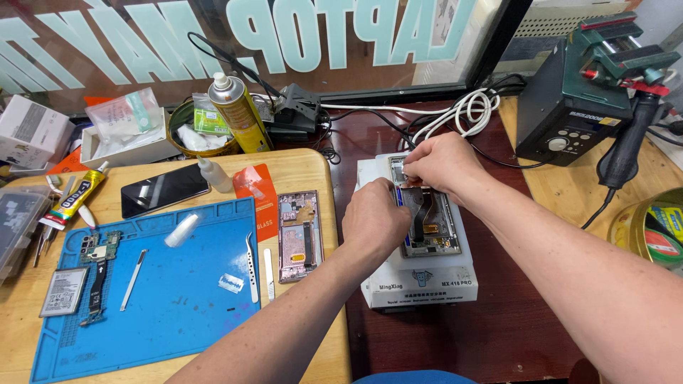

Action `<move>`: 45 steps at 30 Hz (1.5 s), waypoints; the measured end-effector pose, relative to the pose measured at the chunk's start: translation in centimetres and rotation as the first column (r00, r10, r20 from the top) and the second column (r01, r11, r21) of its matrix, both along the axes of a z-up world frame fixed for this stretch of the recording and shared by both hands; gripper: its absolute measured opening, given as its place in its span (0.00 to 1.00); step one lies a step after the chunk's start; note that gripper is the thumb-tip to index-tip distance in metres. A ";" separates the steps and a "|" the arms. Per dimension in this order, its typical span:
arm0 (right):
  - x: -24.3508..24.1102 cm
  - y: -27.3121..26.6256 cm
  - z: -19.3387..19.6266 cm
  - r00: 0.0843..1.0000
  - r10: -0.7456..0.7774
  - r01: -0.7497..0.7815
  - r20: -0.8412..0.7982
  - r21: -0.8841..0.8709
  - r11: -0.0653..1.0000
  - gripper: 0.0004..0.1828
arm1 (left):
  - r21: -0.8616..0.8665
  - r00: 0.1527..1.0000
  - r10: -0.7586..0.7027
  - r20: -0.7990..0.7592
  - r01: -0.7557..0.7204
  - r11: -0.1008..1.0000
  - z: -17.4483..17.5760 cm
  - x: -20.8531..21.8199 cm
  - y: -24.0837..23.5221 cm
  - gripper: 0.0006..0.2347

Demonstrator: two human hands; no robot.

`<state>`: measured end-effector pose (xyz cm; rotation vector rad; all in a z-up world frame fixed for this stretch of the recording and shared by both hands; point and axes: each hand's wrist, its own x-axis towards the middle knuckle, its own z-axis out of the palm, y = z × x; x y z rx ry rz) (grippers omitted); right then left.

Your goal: The person works on a disassembled smartphone, connecting internal ribbon cables and applying adhesive to the screen edges. They then place a protective film over the screen and smooth it down.

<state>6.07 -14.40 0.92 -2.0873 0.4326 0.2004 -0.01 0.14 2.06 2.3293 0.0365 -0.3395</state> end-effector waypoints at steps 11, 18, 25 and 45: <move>2.4 -1.0 -1.7 0.998 0.045 -0.039 -0.042 0.136 0.990 0.03 | 0.025 0.998 0.001 0.065 -0.002 1.000 -0.4 -0.1 -0.2 0.13; 2.4 -0.8 -1.7 0.998 0.016 -0.007 -0.060 0.150 0.989 0.01 | 0.009 0.998 0.061 0.019 -0.061 0.998 -0.1 -0.2 -0.8 0.10; 2.6 -0.4 -1.1 0.994 0.075 -0.068 -0.083 0.093 0.993 0.02 | 0.023 0.996 0.079 0.044 -0.080 0.997 0.0 -0.3 -1.3 0.08; 1.6 0.8 -0.2 0.989 0.140 -0.148 -0.052 -0.212 0.966 0.04 | -0.011 0.995 0.098 -0.004 -0.098 0.995 -0.1 -0.4 -1.2 0.07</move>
